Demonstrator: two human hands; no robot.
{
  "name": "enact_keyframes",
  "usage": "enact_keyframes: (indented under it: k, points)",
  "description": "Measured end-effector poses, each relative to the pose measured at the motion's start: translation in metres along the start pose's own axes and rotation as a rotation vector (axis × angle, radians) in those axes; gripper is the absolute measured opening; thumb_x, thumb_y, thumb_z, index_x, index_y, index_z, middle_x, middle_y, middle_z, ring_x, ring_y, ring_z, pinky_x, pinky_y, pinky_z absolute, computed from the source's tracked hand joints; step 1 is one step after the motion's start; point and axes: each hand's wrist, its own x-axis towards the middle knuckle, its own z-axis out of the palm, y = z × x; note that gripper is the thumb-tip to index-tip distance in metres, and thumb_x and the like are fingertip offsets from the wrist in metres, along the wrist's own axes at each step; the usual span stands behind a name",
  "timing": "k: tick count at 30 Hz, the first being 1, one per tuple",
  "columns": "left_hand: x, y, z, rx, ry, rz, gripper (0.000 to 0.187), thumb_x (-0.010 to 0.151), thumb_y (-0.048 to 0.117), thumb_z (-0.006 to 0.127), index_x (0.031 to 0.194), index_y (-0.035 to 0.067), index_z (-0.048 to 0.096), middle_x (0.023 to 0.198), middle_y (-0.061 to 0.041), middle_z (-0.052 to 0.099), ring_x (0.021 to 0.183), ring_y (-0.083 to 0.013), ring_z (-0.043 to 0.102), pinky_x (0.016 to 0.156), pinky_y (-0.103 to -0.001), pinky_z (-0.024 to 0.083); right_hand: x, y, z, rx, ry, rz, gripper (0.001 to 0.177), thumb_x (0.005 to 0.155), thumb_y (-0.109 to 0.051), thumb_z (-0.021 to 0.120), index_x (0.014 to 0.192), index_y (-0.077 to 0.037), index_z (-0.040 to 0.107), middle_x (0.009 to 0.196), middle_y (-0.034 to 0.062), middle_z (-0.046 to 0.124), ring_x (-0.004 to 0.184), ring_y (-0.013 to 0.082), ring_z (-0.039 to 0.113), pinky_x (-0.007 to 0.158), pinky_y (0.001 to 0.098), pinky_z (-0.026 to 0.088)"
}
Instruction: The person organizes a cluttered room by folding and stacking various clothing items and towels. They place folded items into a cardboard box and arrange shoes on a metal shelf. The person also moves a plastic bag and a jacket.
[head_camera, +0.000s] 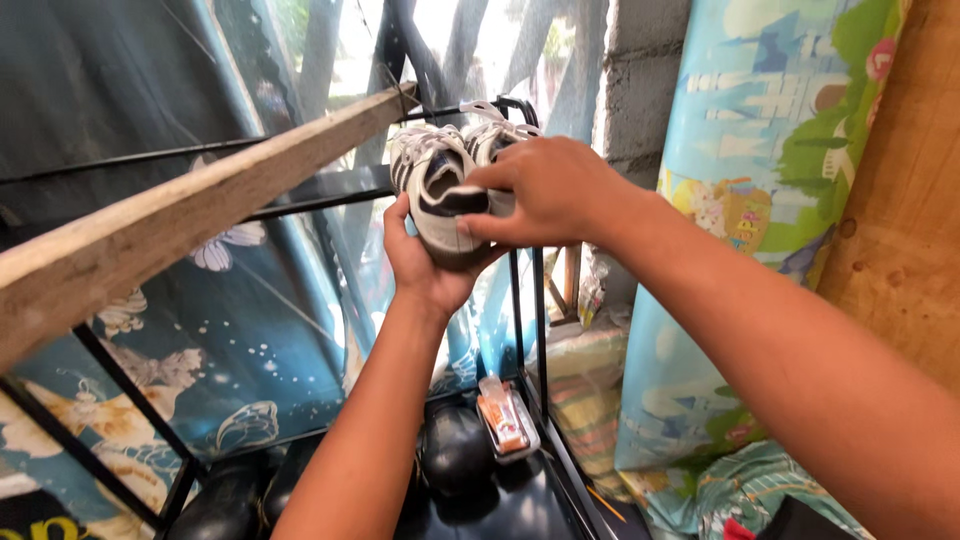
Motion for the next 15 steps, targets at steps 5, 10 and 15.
enact_keyframes:
  k: [5,10,15]
  points:
    - [0.042,0.018,-0.011,-0.035,-0.011,-0.025,0.065,0.093,0.055,0.033,0.139,0.015,0.057,0.138,-0.017,0.06,0.124,-0.0422,0.06,0.103,-0.069,0.047,0.041,0.025,0.009,0.016,0.021,-0.012,0.052,0.08,-0.057,0.072,0.109,-0.015,0.079,0.096,0.0146,0.075,0.09,0.0377,0.069,0.078,0.0486,0.054]
    - [0.079,0.035,-0.029,-0.058,0.017,-0.054,0.069,0.098,0.057,0.026,0.139,0.011,0.056,0.137,-0.02,0.061,0.126,-0.0431,0.059,0.104,-0.065,0.05,0.067,0.048,0.03,-0.023,-0.019,0.078,0.059,0.084,-0.051,0.072,0.13,-0.013,0.069,0.115,0.018,0.069,0.11,0.0379,0.065,0.095,0.0472,0.052]
    - [0.1,0.056,-0.043,0.101,0.121,-0.142,0.069,0.1,0.056,0.025,0.14,0.009,0.056,0.136,-0.022,0.061,0.118,-0.0405,0.065,0.092,-0.057,0.061,0.071,0.073,0.061,0.009,-0.055,0.004,0.08,0.08,-0.033,0.081,0.15,-0.019,0.047,0.139,0.0203,0.049,0.126,0.0425,0.054,0.102,0.0483,0.046]
